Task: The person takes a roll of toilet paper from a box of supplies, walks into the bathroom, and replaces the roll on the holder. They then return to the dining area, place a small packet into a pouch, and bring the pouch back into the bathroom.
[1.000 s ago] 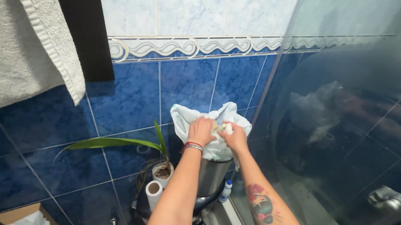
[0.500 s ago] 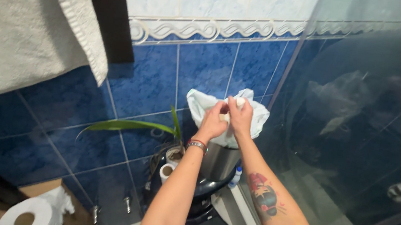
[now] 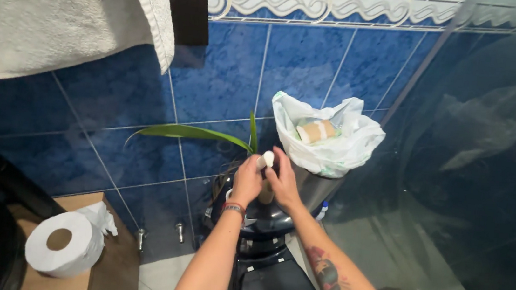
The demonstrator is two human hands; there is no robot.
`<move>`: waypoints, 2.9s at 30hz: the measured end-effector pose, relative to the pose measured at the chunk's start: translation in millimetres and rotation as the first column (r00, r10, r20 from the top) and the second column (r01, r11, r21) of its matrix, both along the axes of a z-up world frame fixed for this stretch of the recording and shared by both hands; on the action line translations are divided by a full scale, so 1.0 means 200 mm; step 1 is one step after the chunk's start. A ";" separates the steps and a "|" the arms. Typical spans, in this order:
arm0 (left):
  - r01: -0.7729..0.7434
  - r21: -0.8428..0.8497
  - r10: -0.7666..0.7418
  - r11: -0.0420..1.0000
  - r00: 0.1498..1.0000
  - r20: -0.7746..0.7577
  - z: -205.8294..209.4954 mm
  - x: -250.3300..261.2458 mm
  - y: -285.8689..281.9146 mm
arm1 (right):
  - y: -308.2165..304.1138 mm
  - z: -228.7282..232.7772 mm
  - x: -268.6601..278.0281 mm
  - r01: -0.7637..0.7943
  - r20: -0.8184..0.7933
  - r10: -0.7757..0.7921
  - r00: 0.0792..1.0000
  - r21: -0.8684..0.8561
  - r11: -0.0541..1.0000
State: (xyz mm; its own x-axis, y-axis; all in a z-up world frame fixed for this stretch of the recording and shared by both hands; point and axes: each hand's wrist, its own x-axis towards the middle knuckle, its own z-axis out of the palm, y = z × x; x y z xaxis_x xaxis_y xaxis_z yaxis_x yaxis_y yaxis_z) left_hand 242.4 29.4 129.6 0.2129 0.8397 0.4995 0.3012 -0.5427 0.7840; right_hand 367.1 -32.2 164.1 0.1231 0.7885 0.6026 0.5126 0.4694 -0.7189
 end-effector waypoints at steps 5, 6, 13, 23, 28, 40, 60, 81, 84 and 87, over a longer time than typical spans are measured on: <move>-0.061 -0.078 0.061 0.995 0.998 -0.001 -0.27 0.00 0.06 | 0.17 -0.63 0.24 0.231 0.302 -0.138 0.943 -0.298 0.926; -0.085 -0.141 0.078 0.986 0.995 -0.056 -0.32 -0.01 0.07 | 0.21 -0.78 0.29 0.322 0.512 -0.113 0.851 -0.341 0.883; -0.036 -0.086 0.030 0.996 0.997 -0.068 -0.52 0.06 0.17 | 0.25 -0.89 0.26 0.372 0.661 0.124 0.740 -0.556 0.743; -0.057 -0.056 0.052 0.997 0.993 -0.102 -0.25 0.07 0.07 | 0.13 -0.59 0.29 0.300 0.661 0.051 0.748 -0.406 0.863; -0.289 0.104 0.285 0.952 0.957 0.051 0.13 0.05 -0.02 | 0.06 -0.12 0.19 0.173 0.734 0.037 0.679 -0.209 0.962; -0.316 0.163 0.321 0.935 0.947 -0.001 0.73 0.25 0.00 | 0.01 0.57 0.43 0.415 -0.048 -0.422 0.905 0.309 0.856; -0.012 0.169 0.050 0.985 0.974 -0.221 0.77 0.60 0.49 | 0.44 0.30 0.79 0.562 0.241 -0.527 0.815 -0.106 0.820; -0.029 0.270 0.046 0.963 0.997 -0.058 0.72 0.20 0.04 | 0.08 0.51 0.21 0.208 0.052 -0.225 0.973 0.227 0.951; -0.096 0.254 0.123 0.962 0.988 -0.093 0.71 -0.01 -0.08 | 0.08 0.44 0.04 0.093 -0.040 -0.088 0.995 0.179 0.979; -0.181 0.277 0.221 0.944 0.968 -0.122 0.56 -0.25 -0.13 | 0.11 0.30 -0.17 0.010 -0.144 0.005 0.990 0.101 0.995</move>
